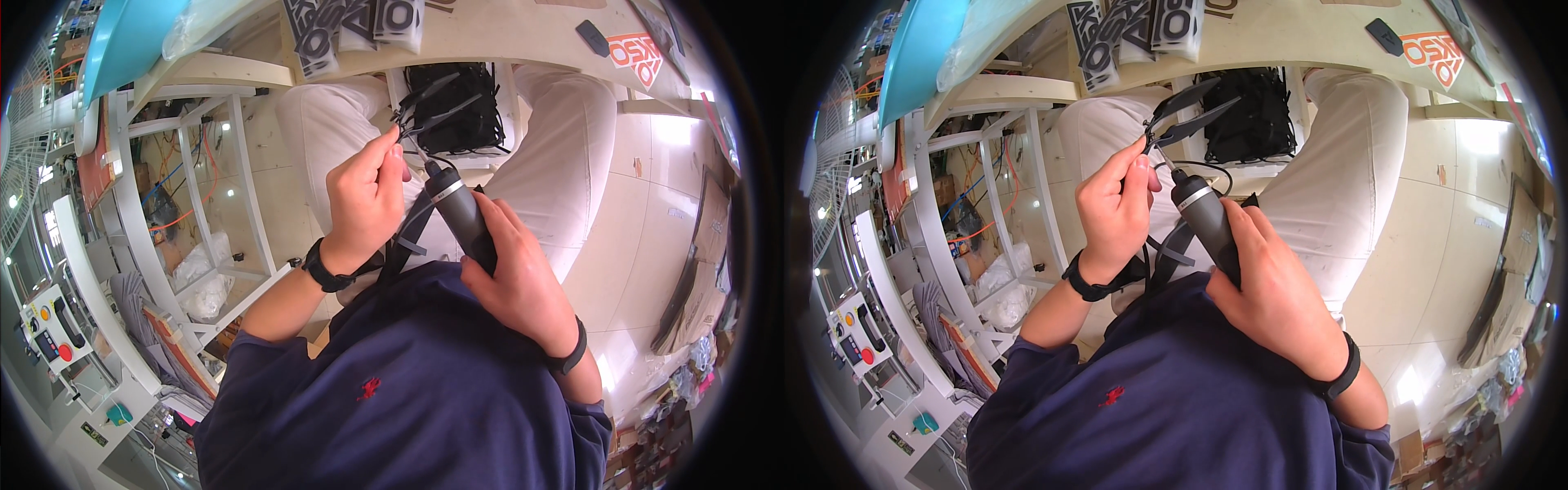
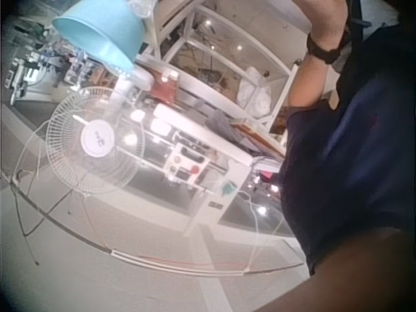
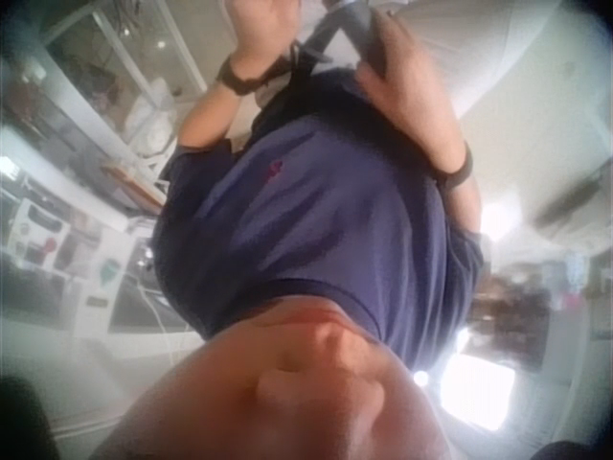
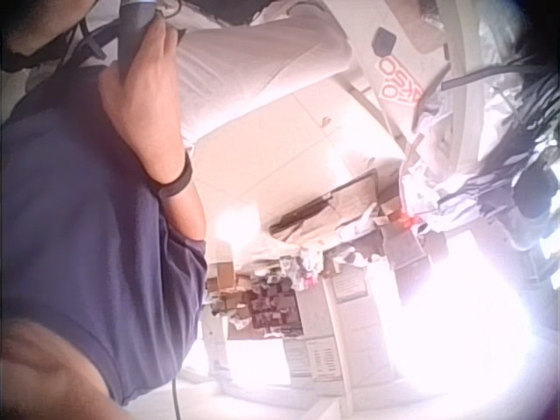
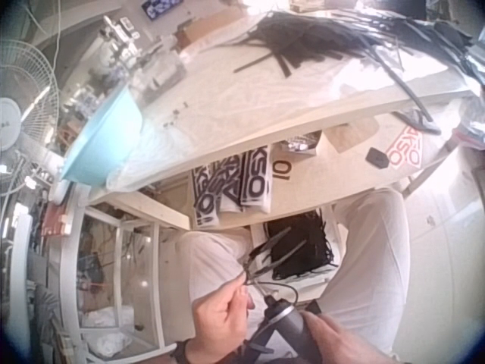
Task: Using an electric screwdriver to attach small components and straps to black plastic plates at a factory workstation.
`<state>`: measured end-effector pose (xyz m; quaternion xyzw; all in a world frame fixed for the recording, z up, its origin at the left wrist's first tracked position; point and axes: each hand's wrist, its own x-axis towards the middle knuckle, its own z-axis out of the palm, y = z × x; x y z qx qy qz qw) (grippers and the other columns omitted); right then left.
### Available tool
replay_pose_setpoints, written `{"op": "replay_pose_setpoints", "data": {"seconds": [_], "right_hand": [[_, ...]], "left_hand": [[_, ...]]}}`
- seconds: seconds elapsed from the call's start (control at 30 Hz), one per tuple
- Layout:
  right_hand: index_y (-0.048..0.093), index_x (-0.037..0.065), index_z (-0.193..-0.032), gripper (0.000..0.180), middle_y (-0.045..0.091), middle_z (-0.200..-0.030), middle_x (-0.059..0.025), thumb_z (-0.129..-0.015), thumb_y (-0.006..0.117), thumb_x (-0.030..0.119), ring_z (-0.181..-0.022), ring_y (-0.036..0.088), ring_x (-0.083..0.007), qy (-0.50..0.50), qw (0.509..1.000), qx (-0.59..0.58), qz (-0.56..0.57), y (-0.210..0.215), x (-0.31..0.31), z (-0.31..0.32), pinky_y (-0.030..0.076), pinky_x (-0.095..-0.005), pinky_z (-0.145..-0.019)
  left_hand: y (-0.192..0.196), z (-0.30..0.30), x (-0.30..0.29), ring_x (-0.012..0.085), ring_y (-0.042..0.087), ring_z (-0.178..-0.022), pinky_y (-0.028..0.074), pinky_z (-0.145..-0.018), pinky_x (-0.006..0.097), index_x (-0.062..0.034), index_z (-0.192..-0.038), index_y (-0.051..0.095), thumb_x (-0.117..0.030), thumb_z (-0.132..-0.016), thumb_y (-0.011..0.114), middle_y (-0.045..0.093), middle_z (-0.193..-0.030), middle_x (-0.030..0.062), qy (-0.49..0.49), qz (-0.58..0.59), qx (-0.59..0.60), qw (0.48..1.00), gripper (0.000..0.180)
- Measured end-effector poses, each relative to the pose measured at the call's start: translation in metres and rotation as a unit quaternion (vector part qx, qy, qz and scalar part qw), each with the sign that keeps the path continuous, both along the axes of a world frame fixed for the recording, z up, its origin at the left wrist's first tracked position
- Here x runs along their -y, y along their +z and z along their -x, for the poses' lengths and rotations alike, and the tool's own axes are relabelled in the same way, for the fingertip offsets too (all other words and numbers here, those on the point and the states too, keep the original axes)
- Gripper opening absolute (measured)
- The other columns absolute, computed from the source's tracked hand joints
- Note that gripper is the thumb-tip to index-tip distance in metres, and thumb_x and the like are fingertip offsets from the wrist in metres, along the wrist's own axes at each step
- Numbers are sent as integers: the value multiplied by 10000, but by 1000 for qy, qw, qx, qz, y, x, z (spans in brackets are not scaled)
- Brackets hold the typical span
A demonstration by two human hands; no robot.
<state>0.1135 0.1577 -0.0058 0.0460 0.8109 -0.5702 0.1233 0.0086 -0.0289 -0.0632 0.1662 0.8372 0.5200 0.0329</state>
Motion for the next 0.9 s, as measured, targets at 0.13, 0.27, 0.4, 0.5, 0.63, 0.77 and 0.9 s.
{"op": "replay_pose_setpoints", "data": {"seconds": [0.13,0.27,0.4,0.5,0.63,0.77,0.9], "right_hand": [[408,-104,-1351,629,534,-1126,-261,-778,642,11,-945,577,-448,-3,1000,3,7,0,1,0,485,-440,-822],[406,-103,-1352,628,533,-1127,-261,-781,640,14,-946,576,-447,-1,1000,-1,5,0,1,-1,484,-440,-825],[406,-102,-1352,628,533,-1129,-261,-781,641,15,-948,577,-447,-3,1000,1,2,1,2,-1,484,-440,-829],[406,-100,-1352,628,533,-1129,-259,-781,642,16,-946,576,-447,-4,1000,3,5,1,2,-2,484,-439,-828],[403,-98,-1354,631,532,-1128,-257,-781,642,15,-940,576,-447,3,1000,5,3,-1,2,-2,484,-439,-825],[399,-95,-1359,636,531,-1129,-258,-784,645,24,-939,578,-447,1,1000,-2,4,-2,1,0,485,-442,-820],[405,-87,-1356,631,529,-1154,-267,-791,651,50,-983,579,-457,8,1000,10,-28,-3,-4,3,489,-453,-831]], "left_hand": [[2,0,0,32,470,-542,376,-486,207,70,-1213,642,-32,-999,547,630,-709,35,6,-3,20,1000,255],[0,-1,1,32,472,-544,378,-486,207,71,-1217,639,-35,-1000,547,631,-713,36,0,-6,25,1000,258],[-1,-2,2,33,473,-545,380,-484,209,70,-1222,636,-34,-1001,545,631,-715,36,5,-7,23,1000,261],[4,-2,0,84,562,-575,441,-521,236,81,-1169,648,-6,-975,561,654,-716,77,13,-4,24,1000,230],[4,-2,-1,136,652,-610,501,-563,260,91,-1120,659,21,-947,578,679,-723,116,20,-6,30,999,203],[3,1,0,123,635,-600,493,-559,257,92,-1121,657,19,-947,580,676,-718,114,20,-14,45,999,204],[-2,10,-1,20,441,-525,346,-475,198,58,-1186,654,-64,-1013,534,616,-709,20,2,-12,101,995,243]]}}
